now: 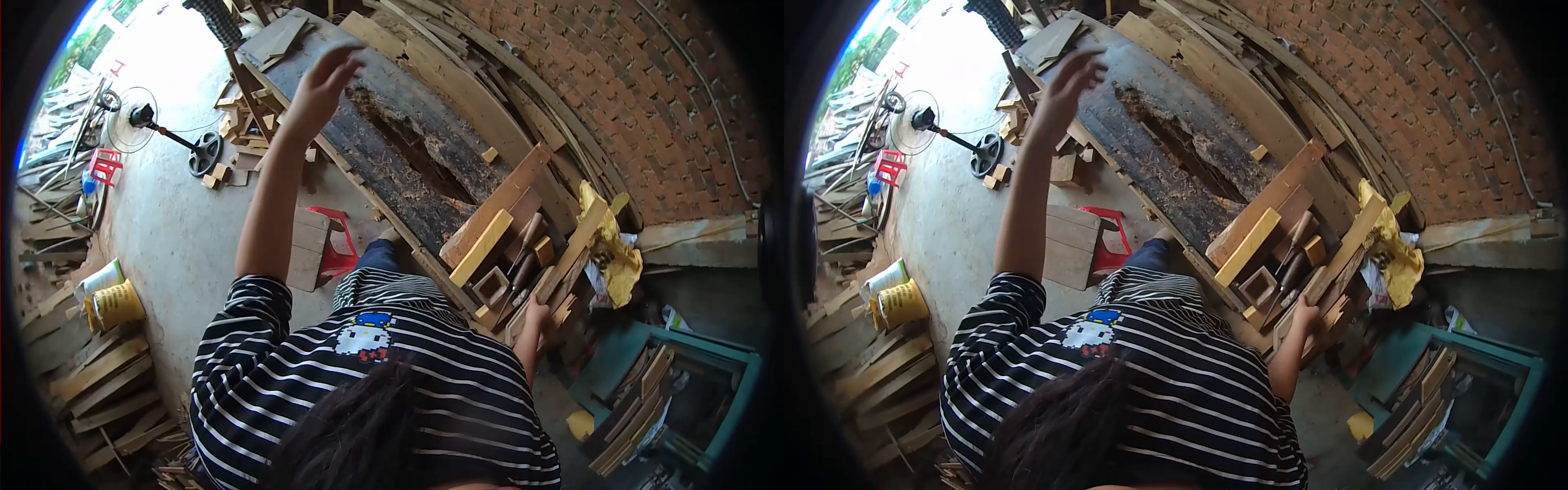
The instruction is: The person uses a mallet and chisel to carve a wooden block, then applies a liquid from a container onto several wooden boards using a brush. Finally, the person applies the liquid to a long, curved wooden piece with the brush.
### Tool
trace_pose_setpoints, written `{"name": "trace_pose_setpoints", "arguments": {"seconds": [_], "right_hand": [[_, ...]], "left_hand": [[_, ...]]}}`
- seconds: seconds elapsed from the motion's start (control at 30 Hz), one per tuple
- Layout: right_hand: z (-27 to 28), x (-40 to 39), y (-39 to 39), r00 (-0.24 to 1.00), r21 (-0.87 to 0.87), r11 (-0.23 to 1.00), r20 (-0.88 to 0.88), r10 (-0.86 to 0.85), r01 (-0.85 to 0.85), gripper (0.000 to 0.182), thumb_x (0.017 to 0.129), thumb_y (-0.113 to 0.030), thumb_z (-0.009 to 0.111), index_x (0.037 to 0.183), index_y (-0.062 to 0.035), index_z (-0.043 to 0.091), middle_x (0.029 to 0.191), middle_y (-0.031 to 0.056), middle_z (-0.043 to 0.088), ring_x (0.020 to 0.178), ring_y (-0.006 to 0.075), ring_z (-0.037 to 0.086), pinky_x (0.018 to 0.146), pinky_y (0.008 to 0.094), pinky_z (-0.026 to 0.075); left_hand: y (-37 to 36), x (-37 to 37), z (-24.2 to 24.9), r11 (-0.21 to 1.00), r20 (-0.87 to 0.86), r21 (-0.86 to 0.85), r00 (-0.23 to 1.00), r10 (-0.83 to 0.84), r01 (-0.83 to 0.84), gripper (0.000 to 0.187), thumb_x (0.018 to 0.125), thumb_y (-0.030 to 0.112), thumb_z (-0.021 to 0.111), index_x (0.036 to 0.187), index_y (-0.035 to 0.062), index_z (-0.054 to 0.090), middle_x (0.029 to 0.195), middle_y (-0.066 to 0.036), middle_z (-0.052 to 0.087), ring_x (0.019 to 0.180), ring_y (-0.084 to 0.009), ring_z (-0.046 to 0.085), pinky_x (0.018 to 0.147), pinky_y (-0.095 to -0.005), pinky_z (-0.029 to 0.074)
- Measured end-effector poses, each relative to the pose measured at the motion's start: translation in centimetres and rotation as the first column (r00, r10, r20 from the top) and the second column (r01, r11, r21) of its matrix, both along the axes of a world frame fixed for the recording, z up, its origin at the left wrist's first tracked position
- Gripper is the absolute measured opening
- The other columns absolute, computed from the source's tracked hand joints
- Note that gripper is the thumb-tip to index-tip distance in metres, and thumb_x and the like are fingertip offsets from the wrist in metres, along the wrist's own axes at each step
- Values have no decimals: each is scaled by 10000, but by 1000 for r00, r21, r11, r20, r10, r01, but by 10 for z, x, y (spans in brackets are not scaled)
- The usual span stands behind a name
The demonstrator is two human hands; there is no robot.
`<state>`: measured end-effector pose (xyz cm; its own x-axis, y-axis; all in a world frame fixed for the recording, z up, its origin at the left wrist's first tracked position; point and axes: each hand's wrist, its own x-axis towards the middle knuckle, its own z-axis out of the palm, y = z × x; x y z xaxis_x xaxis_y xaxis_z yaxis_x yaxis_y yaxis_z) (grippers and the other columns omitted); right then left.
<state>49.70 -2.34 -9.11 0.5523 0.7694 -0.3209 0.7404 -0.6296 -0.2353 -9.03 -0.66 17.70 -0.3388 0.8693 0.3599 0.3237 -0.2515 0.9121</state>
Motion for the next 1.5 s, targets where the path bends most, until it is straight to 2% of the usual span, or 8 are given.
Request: {"name": "trace_pose_setpoints", "arguments": {"seconds": [0.1, 0.4, 0.67, 0.83, 0.87, 1.1, 1.23, 1.5], "right_hand": [[17, -16, 5, 991, -164, 986, 131, -11, 33, 598, 750, -513, 637, 990, 34, 660, 1033, 219, 645, 981, 371, 612, 829, 433, 491], [11, -12, 5, 990, -169, 986, 135, 33, -10, 546, 754, -444, 637, 1032, 26, 619, 1074, 211, 623, 1015, 369, 590, 851, 452, 476], [-14, 5, -13, 999, 1, 999, 6, 45, -45, 501, 761, -368, 635, 1070, 22, 577, 1125, 209, 595, 1065, 368, 558, 884, 451, 459], [-26, 29, -33, 978, 229, 972, -187, 95, -50, 419, 757, -265, 645, 1052, 28, 591, 1065, 222, 619, 1015, 346, 586, 883, 382, 457], [-22, 34, -38, 980, 230, 972, -182, 82, -39, 419, 757, -265, 645, 1052, 28, 591, 1065, 222, 619, 1015, 346, 586, 883, 382, 457], [10, 39, -51, 946, 305, 952, -316, 65, 37, 338, 815, -182, 665, 1058, 37, 579, 1017, 161, 648, 913, 222, 637, 786, 314, 497], [-6, 41, -42, 818, 433, 886, -562, 121, 166, 260, 862, -124, 623, 1064, 31, 566, 974, 104, 639, 898, 179, 614, 796, 278, 479], [-27, 1, -26, 811, 433, 901, -517, 275, -29, 254, 839, -116, 638, 1044, 23, 583, 906, 109, 652, 796, 177, 621, 740, 281, 485]], "left_hand": [[-39, 85, 117, 709, -187, 436, 827, -531, 554, 371, 956, 273, 477, 1189, -9, 540, 1016, -75, 617, 806, -136, 602, 744, -272, 507], [-72, 244, 155, -13, -91, 818, 108, -990, 576, 295, 836, 83, 425, 1078, -16, 560, 913, -114, 598, 805, -174, 552, 652, -290, 462], [-65, 227, 140, 226, -49, 729, 378, -924, 646, 365, 837, 37, 430, 1190, 0, 516, 919, -124, 632, 813, -160, 611, 665, -279, 520], [-5, 107, 116, 981, -258, 193, 966, 22, 29, 418, 880, 13, 414, 1293, 43, 463, 927, -126, 651, 820, -155, 642, 682, -277, 545], [5, 71, 136, 1000, -4, -12, 1000, 3, -3, 735, 878, 206, 566, 1455, 91, 126, 1072, -140, 625, 829, -182, 616, 711, -297, 526], [78, -98, 102, 723, -598, -416, 765, 238, -551, 440, 941, 335, 494, 1262, 36, 461, 1011, -180, 615, 748, -181, 639, 630, -285, 537], [-15, 54, 131, 933, -465, -30, 821, -332, 360, 400, 909, 90, 459, 1305, 30, 443, 1007, -134, 632, 788, -171, 641, 676, -287, 543], [-63, 218, 135, -14, -104, 483, 41, -994, 875, 214, 767, 166, 659, 900, 2, 630, 727, -72, 614, 536, -171, 576, 494, -225, 496]]}}
